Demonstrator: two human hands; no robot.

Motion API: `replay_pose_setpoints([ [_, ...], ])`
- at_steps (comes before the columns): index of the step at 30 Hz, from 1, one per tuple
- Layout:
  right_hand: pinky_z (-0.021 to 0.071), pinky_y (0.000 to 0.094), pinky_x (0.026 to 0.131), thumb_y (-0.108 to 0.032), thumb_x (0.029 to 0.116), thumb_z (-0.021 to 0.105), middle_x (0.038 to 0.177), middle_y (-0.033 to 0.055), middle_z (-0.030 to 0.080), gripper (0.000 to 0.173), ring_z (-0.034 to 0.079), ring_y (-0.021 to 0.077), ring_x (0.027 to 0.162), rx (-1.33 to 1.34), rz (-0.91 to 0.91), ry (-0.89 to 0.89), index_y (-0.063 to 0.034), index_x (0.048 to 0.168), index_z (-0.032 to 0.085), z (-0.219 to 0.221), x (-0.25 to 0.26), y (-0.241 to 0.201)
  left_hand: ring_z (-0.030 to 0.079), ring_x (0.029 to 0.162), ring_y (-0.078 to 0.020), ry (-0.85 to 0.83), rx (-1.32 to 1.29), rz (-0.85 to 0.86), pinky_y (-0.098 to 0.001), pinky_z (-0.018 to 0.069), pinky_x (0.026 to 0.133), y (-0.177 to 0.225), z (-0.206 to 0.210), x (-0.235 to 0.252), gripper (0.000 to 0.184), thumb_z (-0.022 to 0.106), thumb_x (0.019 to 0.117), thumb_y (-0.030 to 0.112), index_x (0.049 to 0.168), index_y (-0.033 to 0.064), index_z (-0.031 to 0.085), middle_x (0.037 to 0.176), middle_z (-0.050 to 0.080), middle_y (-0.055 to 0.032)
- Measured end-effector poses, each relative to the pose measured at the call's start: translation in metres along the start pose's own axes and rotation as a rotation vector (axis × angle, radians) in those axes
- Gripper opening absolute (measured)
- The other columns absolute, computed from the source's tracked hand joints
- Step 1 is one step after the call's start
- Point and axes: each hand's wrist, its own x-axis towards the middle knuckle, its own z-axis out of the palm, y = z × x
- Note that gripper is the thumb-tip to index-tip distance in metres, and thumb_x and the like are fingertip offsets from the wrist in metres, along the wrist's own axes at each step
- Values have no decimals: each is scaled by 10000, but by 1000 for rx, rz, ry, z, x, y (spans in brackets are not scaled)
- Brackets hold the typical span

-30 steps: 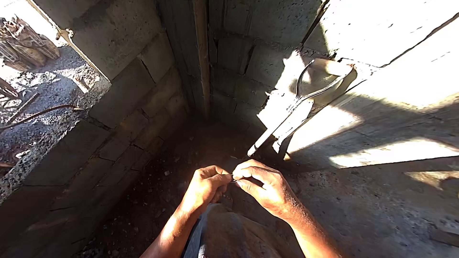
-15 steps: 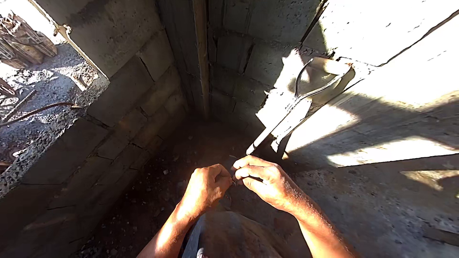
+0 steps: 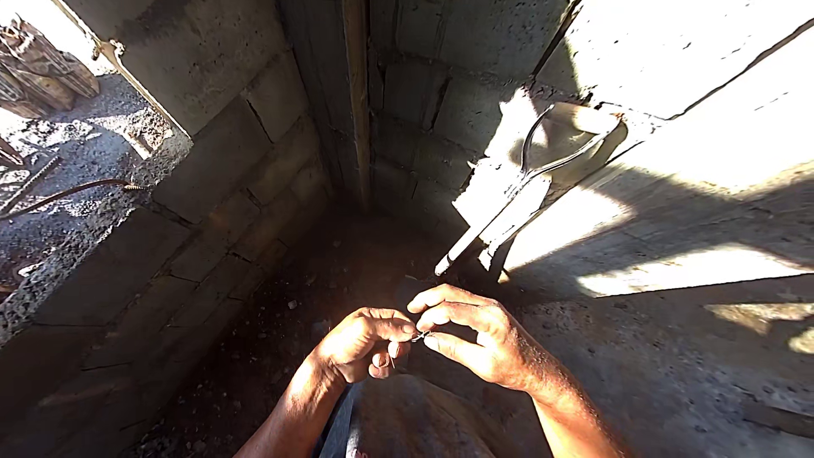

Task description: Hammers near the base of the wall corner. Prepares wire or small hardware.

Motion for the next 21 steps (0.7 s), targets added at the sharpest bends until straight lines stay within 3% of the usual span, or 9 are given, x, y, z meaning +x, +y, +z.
replay_pose_setpoints([
  [5,610,273,908,-187,969,661,1152,15,710,153,683,130,1081,30,-8,71,-106,891,765,3,-3,-2,499,442,-28,11,-14,-11,-151,430,410,-2,3,-1,131,554,984,95,928,80,671,628,554,5],
  [10,623,275,853,-135,923,687,1123,17,719,101,696,140,1028,61,57,182,-122,852,756,13,-5,-5,507,452,-32,28,-5,-1,-157,438,417,-2,7,-2,131,560,988,87,923,76,674,640,566,-2],
  [18,643,271,698,-113,948,676,1085,35,724,108,716,142,850,158,62,235,-115,1018,758,23,-14,-7,511,462,-33,12,-77,18,-155,442,426,-10,8,-3,139,548,997,89,930,75,669,656,566,-1],
  [21,639,278,740,-130,966,652,1069,33,726,110,715,151,906,154,45,219,-111,998,755,24,-16,-9,515,462,-35,16,-114,18,-157,448,427,-13,10,-3,145,535,1002,89,923,74,656,665,572,-8],
])
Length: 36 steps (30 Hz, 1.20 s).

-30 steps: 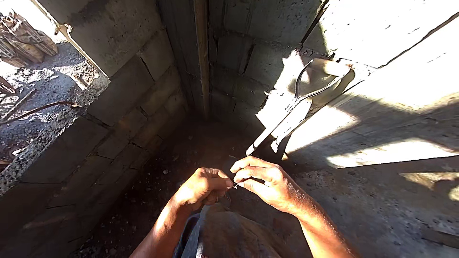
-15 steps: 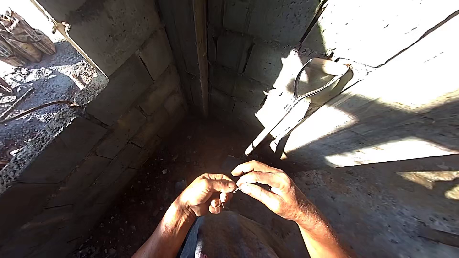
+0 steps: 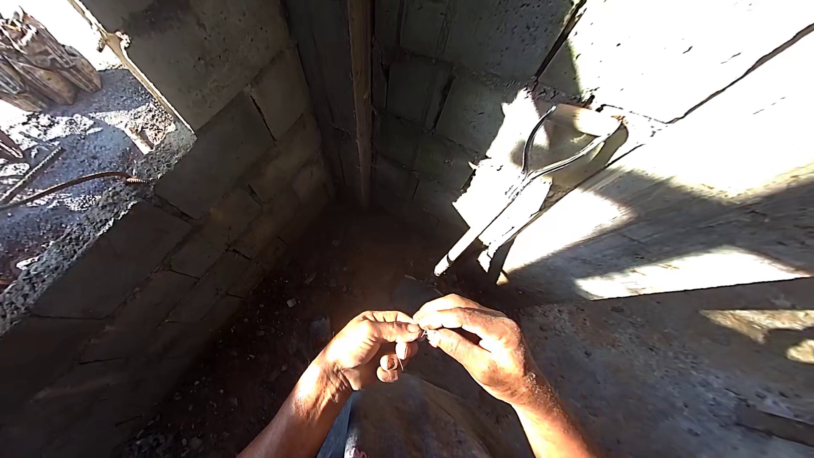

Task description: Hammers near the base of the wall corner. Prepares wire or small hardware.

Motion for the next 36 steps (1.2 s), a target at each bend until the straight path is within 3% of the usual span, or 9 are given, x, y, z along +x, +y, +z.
replay_pose_setpoints([
  [10,636,288,798,-187,988,666,1099,52,723,138,711,181,982,39,50,1,-92,1004,766,-1,-6,0,501,457,-44,149,43,68,-163,435,419,-8,13,-2,160,518,1024,73,919,59,638,677,579,-26],
  [17,622,256,715,-220,955,702,1088,39,718,112,704,146,885,32,136,79,-120,981,748,4,-12,0,542,516,-67,303,268,292,-185,459,487,-19,21,2,108,613,990,38,915,6,684,719,652,-97],
  [25,609,233,695,-175,920,728,1038,23,716,67,691,126,842,5,143,105,-126,962,747,1,-16,-3,653,645,-125,225,340,343,-252,574,622,-19,22,-4,154,557,1012,14,1006,-14,708,867,710,-149],
  [36,634,256,690,-137,903,727,1021,21,720,80,708,139,825,-21,177,77,-123,981,740,-2,-16,-8,681,668,-139,213,516,432,-275,602,661,-24,19,-5,161,554,1013,2,1043,-28,709,888,729,-147],
])
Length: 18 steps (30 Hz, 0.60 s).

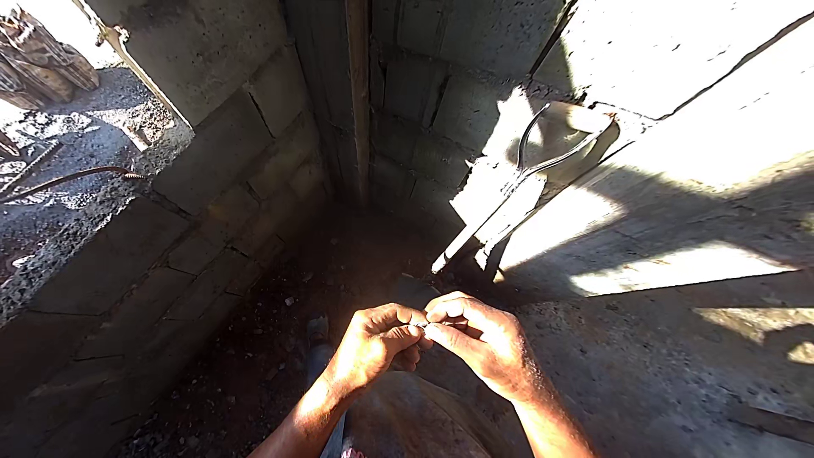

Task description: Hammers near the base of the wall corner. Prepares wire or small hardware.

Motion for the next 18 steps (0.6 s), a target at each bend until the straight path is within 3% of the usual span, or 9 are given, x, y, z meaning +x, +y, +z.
replay_pose_setpoints([
  [8,646,264,709,-137,885,740,1023,12,727,107,718,139,842,-35,35,-18,-126,990,745,0,0,-4,682,658,-143,-13,11,15,-267,593,638,-3,-3,-1,138,576,1006,6,1041,-21,706,873,733,-159],
  [14,617,234,619,-145,897,706,848,-30,729,102,700,93,698,-97,69,5,-144,998,724,4,-2,-8,671,637,-148,4,22,17,-267,581,617,-4,-2,0,140,571,1000,-5,1039,-25,705,849,727,-171],
  [18,611,238,602,-137,895,703,829,-26,725,90,694,100,684,-91,83,25,-146,981,726,5,-2,-7,671,624,-150,14,15,-4,-264,578,608,-4,-1,1,120,583,994,-1,1020,-32,696,843,729,-182],
])
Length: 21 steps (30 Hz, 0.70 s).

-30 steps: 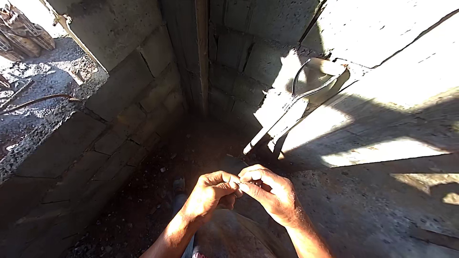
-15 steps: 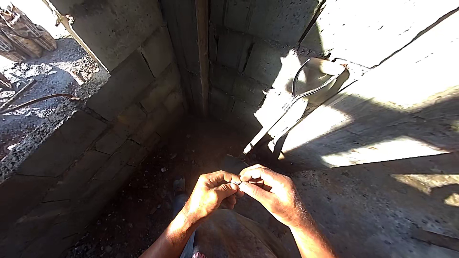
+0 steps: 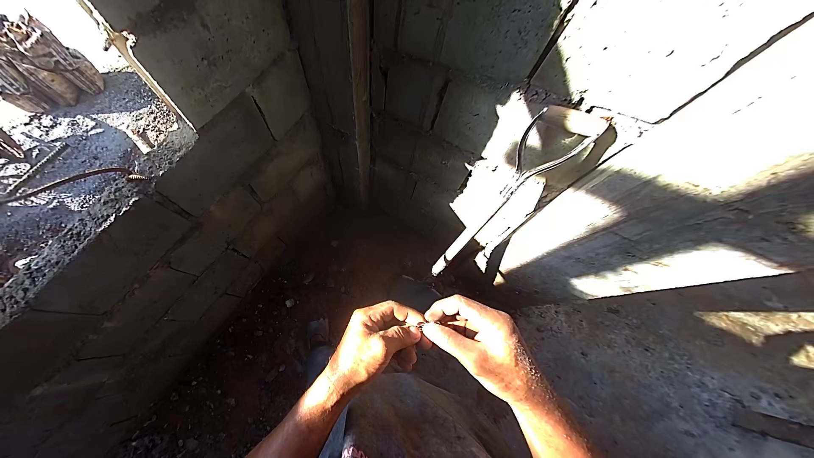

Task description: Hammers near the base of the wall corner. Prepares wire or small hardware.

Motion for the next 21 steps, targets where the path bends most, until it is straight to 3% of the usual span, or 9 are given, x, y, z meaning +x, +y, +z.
replay_pose_setpoints([
  [8,603,273,556,-115,868,699,793,30,721,97,685,151,625,115,110,56,-119,960,727,4,-1,2,667,628,-140,20,199,49,-259,578,603,3,4,1,110,649,966,22,1045,-14,715,845,734,-134],
  [14,621,298,605,-116,889,703,828,96,726,134,700,197,660,255,166,6,-76,1012,739,0,0,5,610,560,-103,45,242,100,-225,523,538,0,2,4,115,631,995,82,987,-3,707,747,699,-97],
  [17,629,291,655,-105,911,688,868,80,739,149,712,186,711,227,139,-50,-87,1043,755,-4,0,5,596,541,-95,41,204,89,-215,501,514,-2,1,5,132,614,1011,99,969,0,692,743,700,-102],
  [21,625,259,670,-138,913,687,916,-10,751,192,712,116,756,63,75,-49,-147,1087,767,-4,0,8,599,541,-95,40,146,52,-208,490,504,-3,0,6,150,597,1014,93,948,-10,684,750,705,-122],
])
